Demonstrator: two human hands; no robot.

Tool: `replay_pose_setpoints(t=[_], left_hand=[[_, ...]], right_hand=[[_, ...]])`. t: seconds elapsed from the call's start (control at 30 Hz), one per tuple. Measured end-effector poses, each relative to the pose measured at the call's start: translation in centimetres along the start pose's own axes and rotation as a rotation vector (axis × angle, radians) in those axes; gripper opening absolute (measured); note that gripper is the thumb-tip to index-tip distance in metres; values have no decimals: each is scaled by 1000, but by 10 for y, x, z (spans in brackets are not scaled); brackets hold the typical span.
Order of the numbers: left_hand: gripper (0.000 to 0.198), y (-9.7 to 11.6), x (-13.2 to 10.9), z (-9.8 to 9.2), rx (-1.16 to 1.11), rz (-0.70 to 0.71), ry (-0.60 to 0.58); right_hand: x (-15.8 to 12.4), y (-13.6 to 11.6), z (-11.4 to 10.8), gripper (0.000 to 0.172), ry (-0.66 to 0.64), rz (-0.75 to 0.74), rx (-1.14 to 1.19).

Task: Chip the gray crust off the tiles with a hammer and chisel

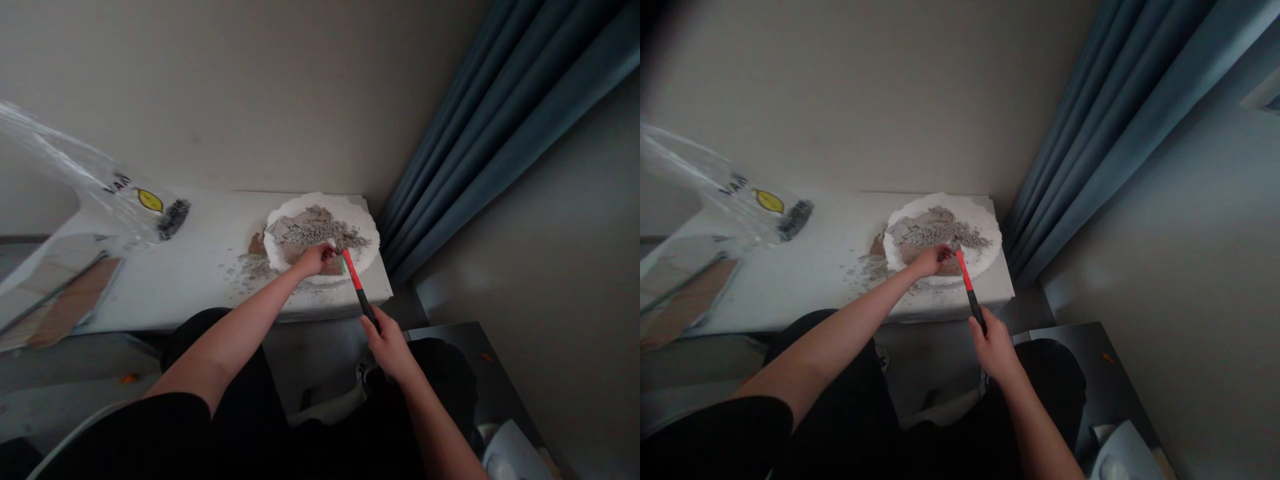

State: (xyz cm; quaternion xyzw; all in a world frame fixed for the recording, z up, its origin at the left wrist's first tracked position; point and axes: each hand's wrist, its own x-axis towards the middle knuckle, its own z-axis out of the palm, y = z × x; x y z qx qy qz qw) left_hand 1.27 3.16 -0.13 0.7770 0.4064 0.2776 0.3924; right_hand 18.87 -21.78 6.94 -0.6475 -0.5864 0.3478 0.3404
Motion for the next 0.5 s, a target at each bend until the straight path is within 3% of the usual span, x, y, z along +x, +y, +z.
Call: replay_pose_setpoints(t=[0.17,0.33,0.5], left_hand=[[41,-3,1,-2,-43,2,37],[41,-3,2,-3,-30,-35,49],[42,3,4,-11,3,-34,98]], right_hand=[[1,0,-1,36,-53,56,-31],[1,-1,-1,38,1,10,-8],[1,5,-1,35,-28,17,-24]])
